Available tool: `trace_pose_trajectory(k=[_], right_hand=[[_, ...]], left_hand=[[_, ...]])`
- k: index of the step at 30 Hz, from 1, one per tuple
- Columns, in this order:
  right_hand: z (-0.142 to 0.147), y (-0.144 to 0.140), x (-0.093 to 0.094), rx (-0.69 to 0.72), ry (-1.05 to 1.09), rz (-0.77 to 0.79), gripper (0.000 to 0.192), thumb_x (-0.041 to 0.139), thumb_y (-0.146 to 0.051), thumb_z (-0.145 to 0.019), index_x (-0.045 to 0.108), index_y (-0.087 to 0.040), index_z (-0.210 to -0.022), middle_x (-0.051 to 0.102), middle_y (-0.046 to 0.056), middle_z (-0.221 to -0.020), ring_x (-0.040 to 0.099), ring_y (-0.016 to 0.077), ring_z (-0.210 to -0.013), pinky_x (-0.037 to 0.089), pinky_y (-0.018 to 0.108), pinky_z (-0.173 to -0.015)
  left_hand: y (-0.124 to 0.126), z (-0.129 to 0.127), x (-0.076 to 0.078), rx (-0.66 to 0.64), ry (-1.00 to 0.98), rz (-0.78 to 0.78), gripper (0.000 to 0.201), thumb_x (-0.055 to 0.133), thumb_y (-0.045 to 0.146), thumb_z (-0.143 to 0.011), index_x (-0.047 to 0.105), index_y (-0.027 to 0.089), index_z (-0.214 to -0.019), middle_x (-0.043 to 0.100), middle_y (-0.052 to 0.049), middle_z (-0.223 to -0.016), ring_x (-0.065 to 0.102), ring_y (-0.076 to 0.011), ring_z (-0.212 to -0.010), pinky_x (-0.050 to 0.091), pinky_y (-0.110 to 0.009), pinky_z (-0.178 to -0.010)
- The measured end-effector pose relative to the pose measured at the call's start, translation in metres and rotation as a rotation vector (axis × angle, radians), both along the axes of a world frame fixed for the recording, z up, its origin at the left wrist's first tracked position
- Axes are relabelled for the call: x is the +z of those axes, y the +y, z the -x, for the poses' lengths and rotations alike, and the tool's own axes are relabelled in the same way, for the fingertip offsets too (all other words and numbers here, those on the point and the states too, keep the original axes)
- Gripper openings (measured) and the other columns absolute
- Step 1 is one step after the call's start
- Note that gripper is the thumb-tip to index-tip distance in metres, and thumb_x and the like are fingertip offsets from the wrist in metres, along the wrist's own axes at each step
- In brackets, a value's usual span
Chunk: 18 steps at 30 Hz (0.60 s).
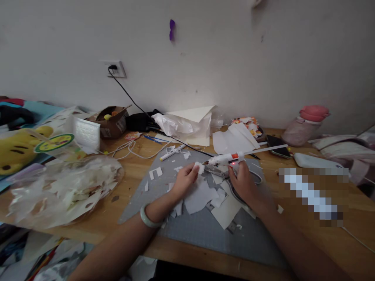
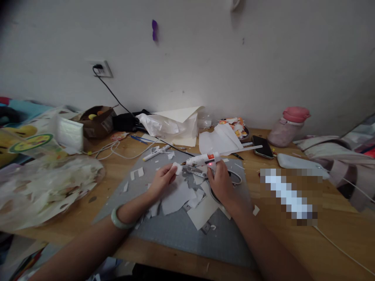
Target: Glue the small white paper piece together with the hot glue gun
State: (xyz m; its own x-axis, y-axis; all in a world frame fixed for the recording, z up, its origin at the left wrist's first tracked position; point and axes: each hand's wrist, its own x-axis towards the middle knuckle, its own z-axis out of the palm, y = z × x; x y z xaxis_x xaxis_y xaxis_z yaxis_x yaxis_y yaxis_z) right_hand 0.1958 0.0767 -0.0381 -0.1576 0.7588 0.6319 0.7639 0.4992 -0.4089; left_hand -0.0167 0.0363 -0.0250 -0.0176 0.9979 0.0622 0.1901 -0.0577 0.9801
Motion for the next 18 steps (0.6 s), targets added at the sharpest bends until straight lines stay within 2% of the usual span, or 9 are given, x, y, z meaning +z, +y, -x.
trace_pose_trajectory(k=[18], right_hand=[[-0.0003,0.0003,0.0000,0.003,-0.001,0.003,0.014,0.041,-0.032,-0.086,0.044,-0.020,-0.093,0.056,0.010,-0.085,0.058,0.0271,-0.085,0.048,0.041,-0.072]], left_hand=[[0.0005,-0.0007,0.0007,-0.018,-0.037,0.009,0.049,0.043,0.066,-0.075,0.042,0.019,-0.059,0.034,0.006,-0.049,0.031,-0.0099,-0.048,0.023,-0.023,-0.047]])
